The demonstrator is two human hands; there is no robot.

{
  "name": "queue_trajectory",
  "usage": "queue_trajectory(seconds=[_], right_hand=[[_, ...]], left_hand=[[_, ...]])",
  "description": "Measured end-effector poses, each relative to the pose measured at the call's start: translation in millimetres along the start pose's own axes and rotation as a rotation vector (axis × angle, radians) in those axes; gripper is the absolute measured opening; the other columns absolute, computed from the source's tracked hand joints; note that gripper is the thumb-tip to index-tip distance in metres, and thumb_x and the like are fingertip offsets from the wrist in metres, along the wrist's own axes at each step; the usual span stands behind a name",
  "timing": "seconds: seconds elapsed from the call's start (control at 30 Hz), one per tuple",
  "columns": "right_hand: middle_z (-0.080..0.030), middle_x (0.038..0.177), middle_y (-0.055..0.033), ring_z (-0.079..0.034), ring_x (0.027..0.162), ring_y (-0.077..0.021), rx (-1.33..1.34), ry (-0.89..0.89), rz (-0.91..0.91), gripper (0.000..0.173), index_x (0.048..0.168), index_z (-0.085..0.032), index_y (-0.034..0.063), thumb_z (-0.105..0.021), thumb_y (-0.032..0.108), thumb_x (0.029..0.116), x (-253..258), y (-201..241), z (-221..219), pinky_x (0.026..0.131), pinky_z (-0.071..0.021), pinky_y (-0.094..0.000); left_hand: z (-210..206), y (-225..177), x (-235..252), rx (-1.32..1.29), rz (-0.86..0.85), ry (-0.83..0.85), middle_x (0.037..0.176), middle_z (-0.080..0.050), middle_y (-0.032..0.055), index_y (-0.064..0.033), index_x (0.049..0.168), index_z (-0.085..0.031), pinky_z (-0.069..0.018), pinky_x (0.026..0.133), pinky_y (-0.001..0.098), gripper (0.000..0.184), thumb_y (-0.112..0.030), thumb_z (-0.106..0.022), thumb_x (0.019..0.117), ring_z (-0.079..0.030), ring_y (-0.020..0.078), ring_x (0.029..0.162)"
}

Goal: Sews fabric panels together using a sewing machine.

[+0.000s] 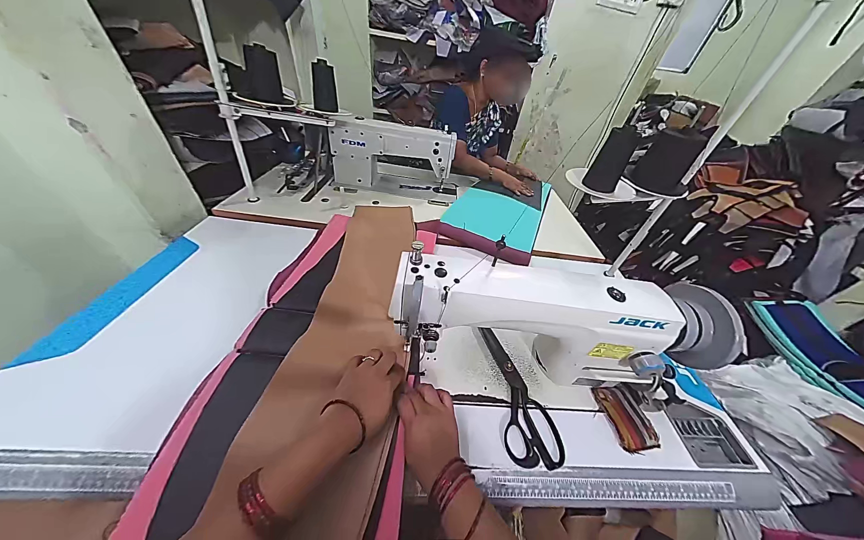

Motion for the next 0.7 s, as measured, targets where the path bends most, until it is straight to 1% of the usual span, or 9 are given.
queue_trajectory(seconds=[0.1, 0.17, 0.2, 0.3, 0.33, 0.4, 0.5, 0.6, 0.7], right_hand=[[-0.077, 0.111, -0.0083, -0.071, 0.111, -0.0300, 0.041, 0.098, -0.061, 0.022, 0.100, -0.078, 0.0046, -0.062, -0.003, 0.0878, 7, -3, 1, 0.090, -0.0550, -0.0512], [-0.075, 0.121, -0.0093, -0.067, 0.119, -0.0315, 0.071, 0.183, -0.109, 0.025, 0.107, -0.077, 0.0038, -0.058, -0.003, 0.0917, 12, -5, 1, 0.097, -0.0520, -0.0528], [-0.073, 0.125, -0.0089, -0.066, 0.121, -0.0317, 0.073, 0.194, -0.115, 0.026, 0.108, -0.077, 0.0039, -0.057, -0.003, 0.0923, 14, -5, 1, 0.099, -0.0510, -0.0530], [-0.070, 0.132, -0.0099, -0.065, 0.123, -0.0336, 0.054, 0.165, -0.094, 0.025, 0.105, -0.078, 0.0038, -0.058, -0.003, 0.0913, 21, -10, -3, 0.096, -0.0524, -0.0529], [-0.069, 0.133, -0.0120, -0.063, 0.126, -0.0350, 0.057, 0.193, -0.105, 0.026, 0.107, -0.078, 0.0035, -0.057, -0.003, 0.0920, 24, -10, -2, 0.098, -0.0516, -0.0535], [-0.069, 0.127, -0.0170, -0.062, 0.124, -0.0369, 0.041, 0.206, -0.117, 0.025, 0.106, -0.078, 0.0035, -0.058, -0.002, 0.0918, 30, -12, -2, 0.096, -0.0527, -0.0534], [-0.070, 0.123, -0.0157, -0.063, 0.121, -0.0352, 0.028, 0.230, -0.130, 0.027, 0.107, -0.078, 0.0043, -0.058, -0.003, 0.0920, 39, -15, -3, 0.094, -0.0530, -0.0529], [-0.068, 0.127, -0.0162, -0.062, 0.123, -0.0362, 0.039, 0.273, -0.171, 0.030, 0.114, -0.077, 0.0048, -0.054, -0.001, 0.0956, 47, -18, -5, 0.097, -0.0513, -0.0530], [-0.063, 0.138, -0.0150, -0.056, 0.131, -0.0352, 0.118, 0.365, -0.234, 0.036, 0.126, -0.073, 0.0084, -0.048, 0.000, 0.1000, 51, -23, -1, 0.106, -0.0453, -0.0538]], left_hand=[[4, -1, 7, 0.014, 0.024, 0.007, 0.156, -0.045, 0.0152, -0.0122, 0.147, -0.055, -0.0337, 0.115, 0.0598, 0.042, -0.016, -0.044, 0.1064, -0.037, 0.0385, 0.147], [4, 0, 10, 0.012, 0.034, 0.012, 0.158, -0.043, 0.0143, -0.0134, 0.149, -0.052, -0.0318, 0.116, 0.0598, 0.044, -0.017, -0.043, 0.1070, -0.035, 0.0376, 0.149], [4, 1, 12, 0.005, 0.040, 0.012, 0.158, -0.042, 0.0132, -0.0135, 0.150, -0.052, -0.0308, 0.117, 0.0591, 0.044, -0.018, -0.042, 0.1073, -0.034, 0.0365, 0.149], [2, 5, 17, -0.056, 0.042, -0.029, 0.157, -0.046, 0.0126, -0.0095, 0.144, -0.058, -0.0290, 0.119, 0.0565, 0.041, -0.019, -0.044, 0.1066, -0.035, 0.0345, 0.150], [2, 7, 19, -0.069, 0.046, -0.039, 0.156, -0.047, 0.0126, -0.0087, 0.142, -0.060, -0.0281, 0.120, 0.0551, 0.040, -0.019, -0.044, 0.1066, -0.036, 0.0337, 0.149], [2, 7, 23, -0.095, 0.056, -0.062, 0.155, -0.048, 0.0130, -0.0056, 0.139, -0.061, -0.0267, 0.122, 0.0532, 0.039, -0.019, -0.045, 0.1063, -0.038, 0.0331, 0.149], [5, 8, 29, -0.101, 0.079, -0.071, 0.156, -0.048, 0.0117, -0.0062, 0.140, -0.061, -0.0264, 0.122, 0.0522, 0.040, -0.020, -0.043, 0.1070, -0.039, 0.0319, 0.149], [6, 8, 35, -0.117, 0.112, -0.105, 0.154, -0.050, 0.0134, -0.0057, 0.141, -0.060, -0.0280, 0.122, 0.0519, 0.040, -0.020, -0.041, 0.1082, -0.042, 0.0329, 0.146], [2, 11, 35, -0.201, 0.105, -0.171, 0.153, -0.050, 0.0140, -0.0051, 0.141, -0.060, -0.0286, 0.121, 0.0520, 0.041, -0.022, -0.041, 0.1082, -0.043, 0.0332, 0.145]])
Point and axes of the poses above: each hand's wrist, its own x-axis towards the middle knuckle, its own z-axis out of the back of the hand, y = z × x, the point moved 1 cm from there along x, towards the middle knuckle
